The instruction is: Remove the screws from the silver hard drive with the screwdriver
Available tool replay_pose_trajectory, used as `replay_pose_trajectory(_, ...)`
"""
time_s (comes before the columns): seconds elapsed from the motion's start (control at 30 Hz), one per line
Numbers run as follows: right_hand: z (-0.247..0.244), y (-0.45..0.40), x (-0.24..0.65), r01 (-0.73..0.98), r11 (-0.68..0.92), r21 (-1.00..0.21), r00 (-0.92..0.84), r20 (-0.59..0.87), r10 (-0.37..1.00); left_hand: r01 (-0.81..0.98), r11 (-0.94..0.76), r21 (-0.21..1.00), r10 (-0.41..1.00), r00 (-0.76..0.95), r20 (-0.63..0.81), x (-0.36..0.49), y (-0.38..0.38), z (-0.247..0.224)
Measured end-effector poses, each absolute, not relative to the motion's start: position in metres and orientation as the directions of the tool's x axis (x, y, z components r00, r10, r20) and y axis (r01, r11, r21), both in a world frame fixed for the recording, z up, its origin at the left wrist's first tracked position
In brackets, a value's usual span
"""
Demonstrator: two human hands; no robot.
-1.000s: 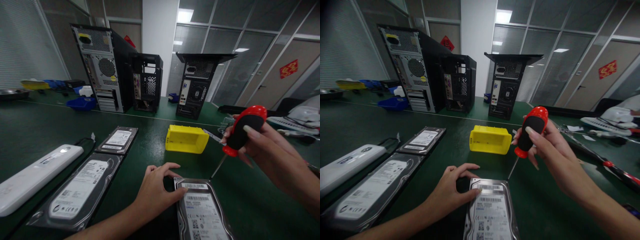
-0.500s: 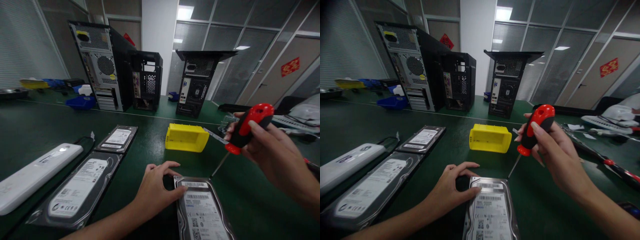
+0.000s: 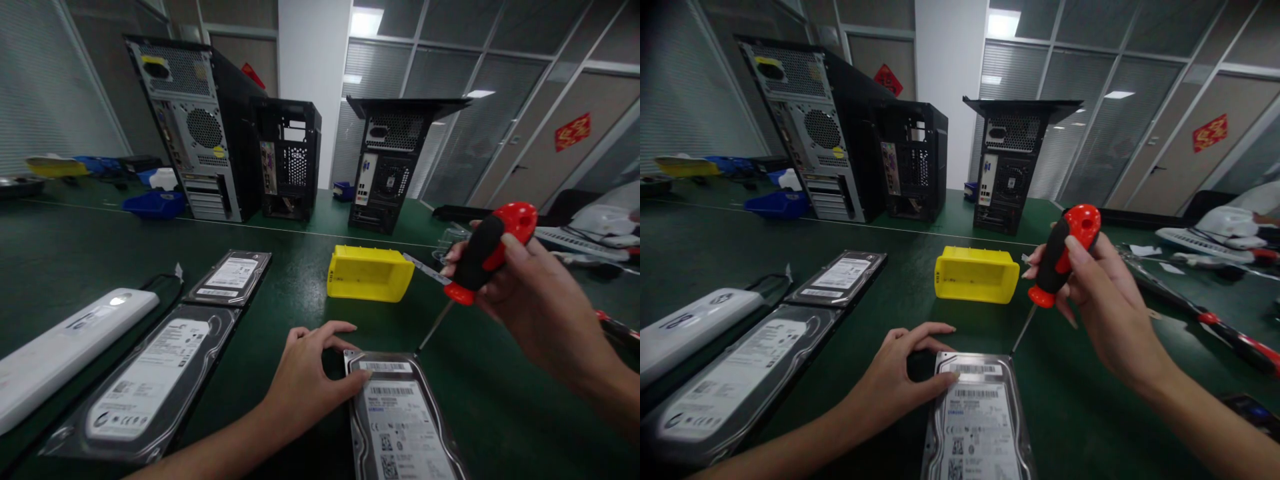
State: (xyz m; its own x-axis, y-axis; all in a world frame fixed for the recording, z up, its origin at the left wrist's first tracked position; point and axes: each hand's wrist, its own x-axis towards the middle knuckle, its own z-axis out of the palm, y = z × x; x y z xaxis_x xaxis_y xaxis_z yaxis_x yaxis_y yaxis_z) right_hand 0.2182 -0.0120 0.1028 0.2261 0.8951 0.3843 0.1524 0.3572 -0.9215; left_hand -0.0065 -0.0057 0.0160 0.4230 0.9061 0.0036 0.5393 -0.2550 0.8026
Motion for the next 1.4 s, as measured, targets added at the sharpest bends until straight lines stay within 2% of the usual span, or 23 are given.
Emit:
replay_pose_trajectory(0.1,0.102,-0.012,0.215,0.11,0.3,-0.947,0.263,0.319,0.911,0.539,-0.249,0.804,0.907,0.421,-0.001,-0.007,-0.006,0.015)
replay_pose_trajectory(0.33,0.098,-0.01,0.219,0.209,0.291,-0.934,0.312,0.346,0.885,0.52,-0.263,0.813,0.907,0.42,0.025,-0.007,-0.008,0.014)
replay_pose_trajectory(0.53,0.098,-0.009,0.224,0.086,0.287,-0.954,0.289,0.299,0.91,0.513,-0.287,0.809,0.904,0.423,0.052,-0.008,-0.007,0.01)
replay_pose_trajectory(0.8,0.1,-0.009,0.216,0.21,0.345,-0.915,0.294,0.396,0.87,0.534,-0.271,0.801,0.902,0.431,0.018,-0.008,-0.006,0.013)
replay_pose_trajectory(1.1,0.098,-0.01,0.217,0.085,0.342,-0.936,0.252,0.352,0.901,0.535,-0.274,0.799,0.9,0.436,0.017,-0.008,-0.007,0.015)
replay_pose_trajectory(1.4,0.095,-0.012,0.221,0.225,0.382,-0.896,0.277,0.435,0.857,0.535,-0.281,0.797,0.903,0.428,0.031,-0.007,-0.007,0.013)
